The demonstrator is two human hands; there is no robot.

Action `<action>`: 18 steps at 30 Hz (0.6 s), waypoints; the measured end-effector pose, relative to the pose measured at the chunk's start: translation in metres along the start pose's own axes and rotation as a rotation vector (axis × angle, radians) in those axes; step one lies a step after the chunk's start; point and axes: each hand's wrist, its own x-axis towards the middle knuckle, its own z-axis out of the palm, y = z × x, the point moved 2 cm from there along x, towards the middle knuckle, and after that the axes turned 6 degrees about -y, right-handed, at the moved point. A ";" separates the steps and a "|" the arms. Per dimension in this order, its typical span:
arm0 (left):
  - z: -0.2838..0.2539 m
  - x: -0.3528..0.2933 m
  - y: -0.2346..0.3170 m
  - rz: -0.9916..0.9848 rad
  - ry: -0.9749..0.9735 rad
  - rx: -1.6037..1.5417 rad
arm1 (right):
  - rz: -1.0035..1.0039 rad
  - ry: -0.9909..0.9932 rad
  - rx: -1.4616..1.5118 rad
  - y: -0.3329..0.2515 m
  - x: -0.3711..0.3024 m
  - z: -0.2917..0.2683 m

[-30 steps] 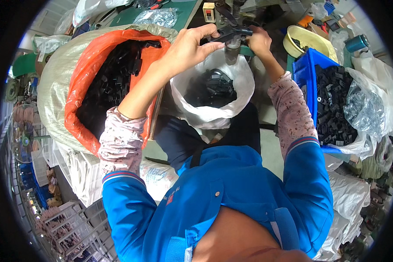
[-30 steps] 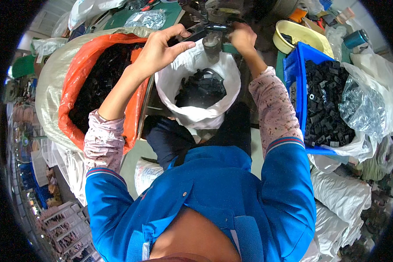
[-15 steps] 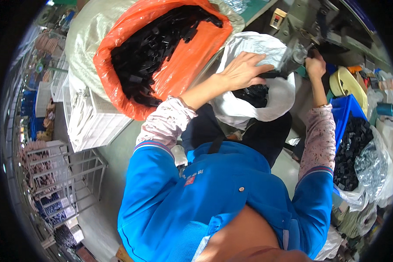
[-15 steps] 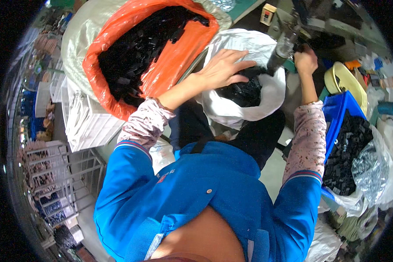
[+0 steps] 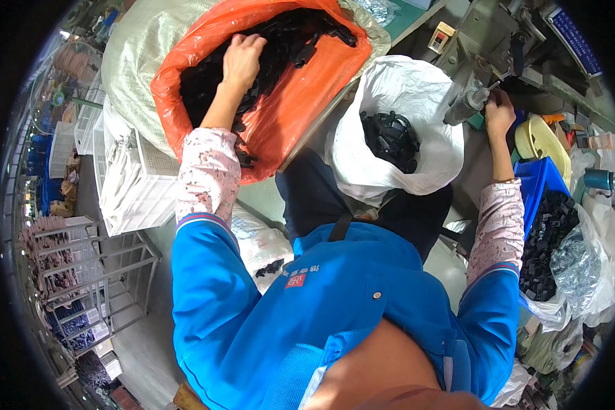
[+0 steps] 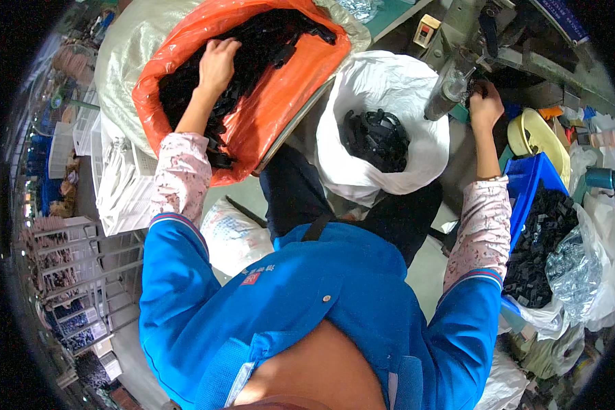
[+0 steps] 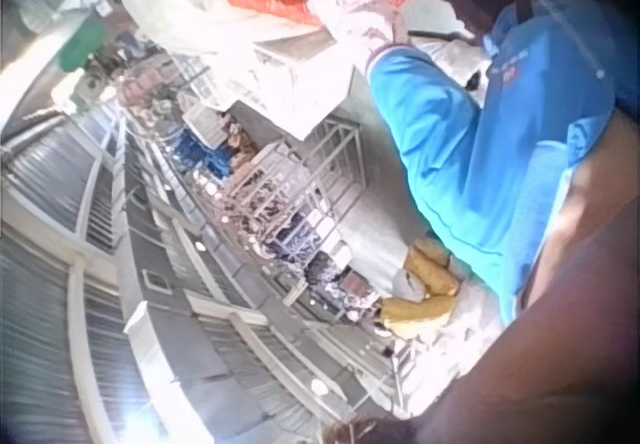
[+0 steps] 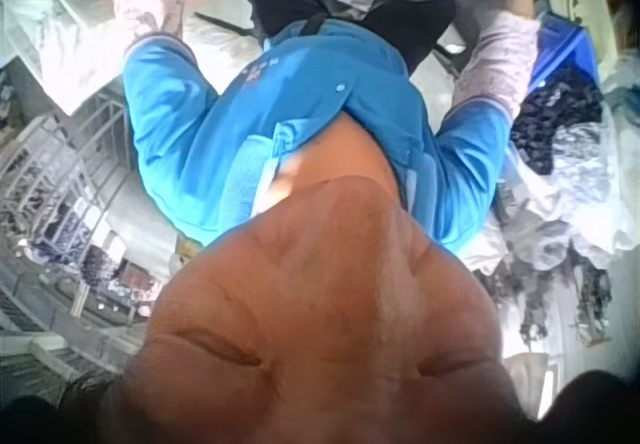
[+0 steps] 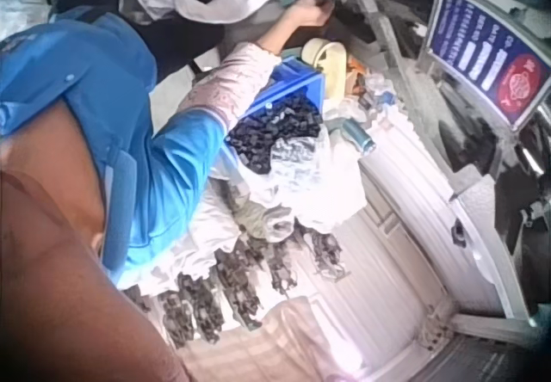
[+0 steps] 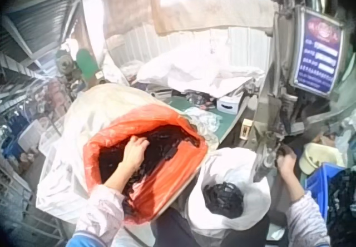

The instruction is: The person repeatedly picks small black plastic components from a blue bin, attaches a small metal piece to each, and places the assembled unit into a white bag. The process is continuous and repetitive throughout the clip.

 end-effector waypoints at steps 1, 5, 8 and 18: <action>0.005 -0.009 0.006 0.051 0.056 -0.040 | 0.022 -0.007 0.063 0.000 -0.004 -0.005; 0.010 -0.056 0.018 0.152 0.125 -0.192 | 0.181 -0.171 0.612 0.003 -0.017 -0.019; -0.006 -0.078 0.029 0.149 0.217 -0.318 | 0.230 -0.161 0.924 -0.027 -0.035 -0.045; 0.011 -0.109 0.082 -0.184 0.309 -0.666 | 0.109 -0.058 1.143 -0.107 -0.056 -0.093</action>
